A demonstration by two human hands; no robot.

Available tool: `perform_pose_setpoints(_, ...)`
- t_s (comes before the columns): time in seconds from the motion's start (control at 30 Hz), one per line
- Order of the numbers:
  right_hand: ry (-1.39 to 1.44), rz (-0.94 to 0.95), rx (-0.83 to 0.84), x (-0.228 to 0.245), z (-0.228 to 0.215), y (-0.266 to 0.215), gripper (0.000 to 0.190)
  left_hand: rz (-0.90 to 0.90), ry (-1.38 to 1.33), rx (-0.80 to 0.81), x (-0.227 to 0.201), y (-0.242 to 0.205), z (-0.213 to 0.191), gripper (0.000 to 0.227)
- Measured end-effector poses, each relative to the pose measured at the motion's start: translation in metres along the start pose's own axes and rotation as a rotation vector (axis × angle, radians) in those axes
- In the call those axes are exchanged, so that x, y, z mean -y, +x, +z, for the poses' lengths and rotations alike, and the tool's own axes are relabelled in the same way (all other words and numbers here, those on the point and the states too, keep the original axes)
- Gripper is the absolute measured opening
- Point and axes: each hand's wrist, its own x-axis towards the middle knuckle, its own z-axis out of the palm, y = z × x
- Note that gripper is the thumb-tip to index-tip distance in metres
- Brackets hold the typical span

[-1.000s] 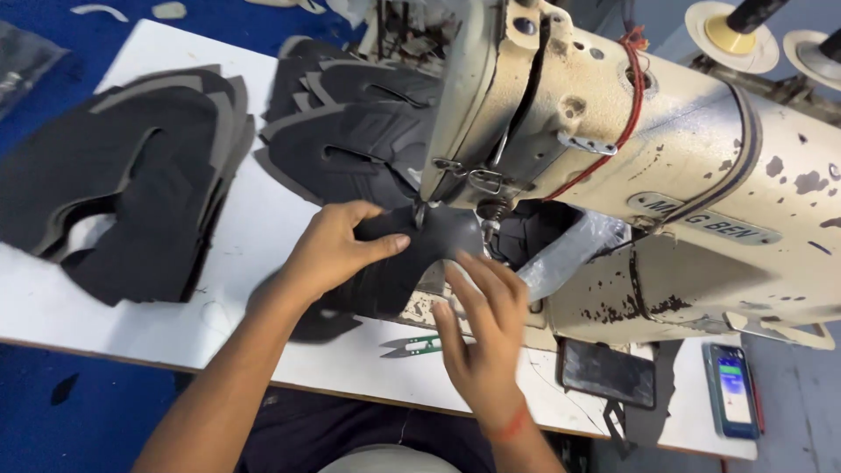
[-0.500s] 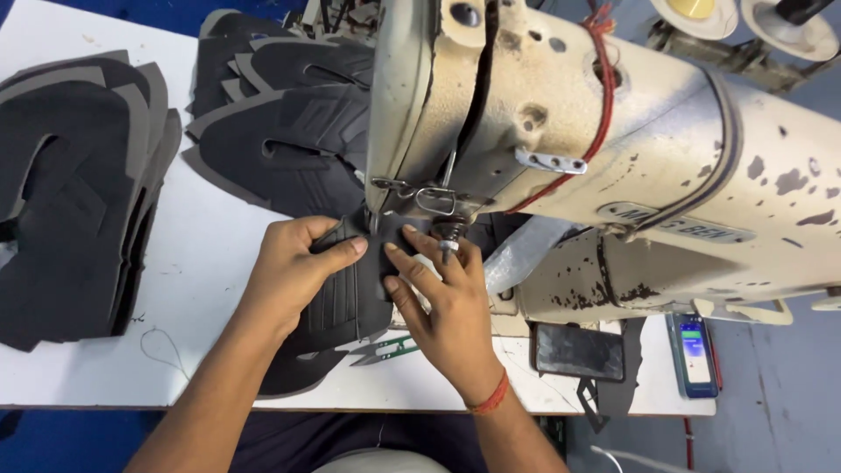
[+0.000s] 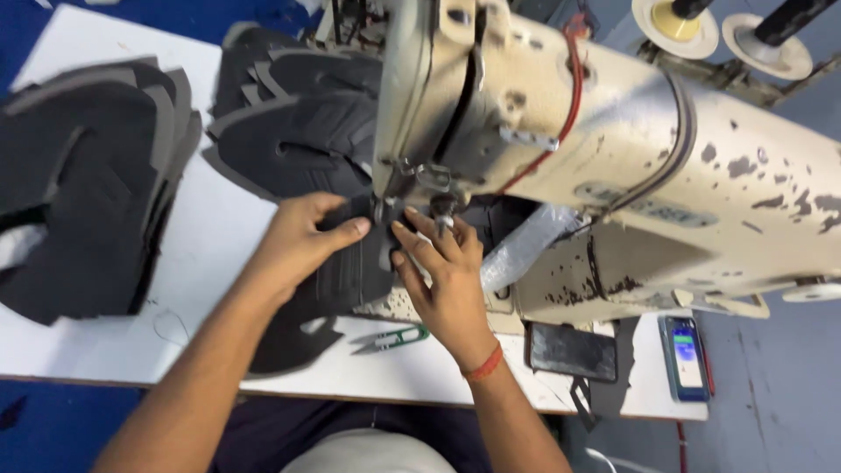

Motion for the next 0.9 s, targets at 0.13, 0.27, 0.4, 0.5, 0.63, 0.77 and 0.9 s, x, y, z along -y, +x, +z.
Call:
perform_pose_setpoints(0.13,0.151,-0.026,0.046,-0.011,0.005,-0.021,0.033,0.049,0.145,0.012,0.015,-0.015,-0.017,0.033)
perform_pose_setpoints(0.27,0.116,0.005,0.088,-0.006,0.012,-0.025,0.044,0.023,0.140,-0.009,0.006,-0.022,-0.016,0.032)
perform_pose_setpoints(0.4,0.100,0.024,0.088,-0.011,0.011,-0.021,0.047,0.008,0.083,-0.033,0.010,-0.014,-0.016,0.030)
perform_pose_setpoints(0.5,0.124,0.032,0.090,-0.016,0.009,-0.010,0.047,-0.004,0.043,-0.060,0.004,-0.005,-0.014,0.029)
perform_pose_setpoints(0.63,0.158,0.037,0.103,-0.022,0.012,-0.001,0.049,-0.085,0.003,-0.084,-0.002,0.005,-0.015,0.025)
perform_pose_setpoints(0.77,0.168,0.023,0.061,-0.027,0.015,0.007,0.050,-0.051,-0.025,-0.101,-0.004,0.014,-0.015,0.028)
perform_pose_setpoints(0.9,0.267,0.041,0.060,-0.036,0.018,0.019,0.051,-0.030,0.059,-0.134,-0.013,0.023,-0.011,0.028)
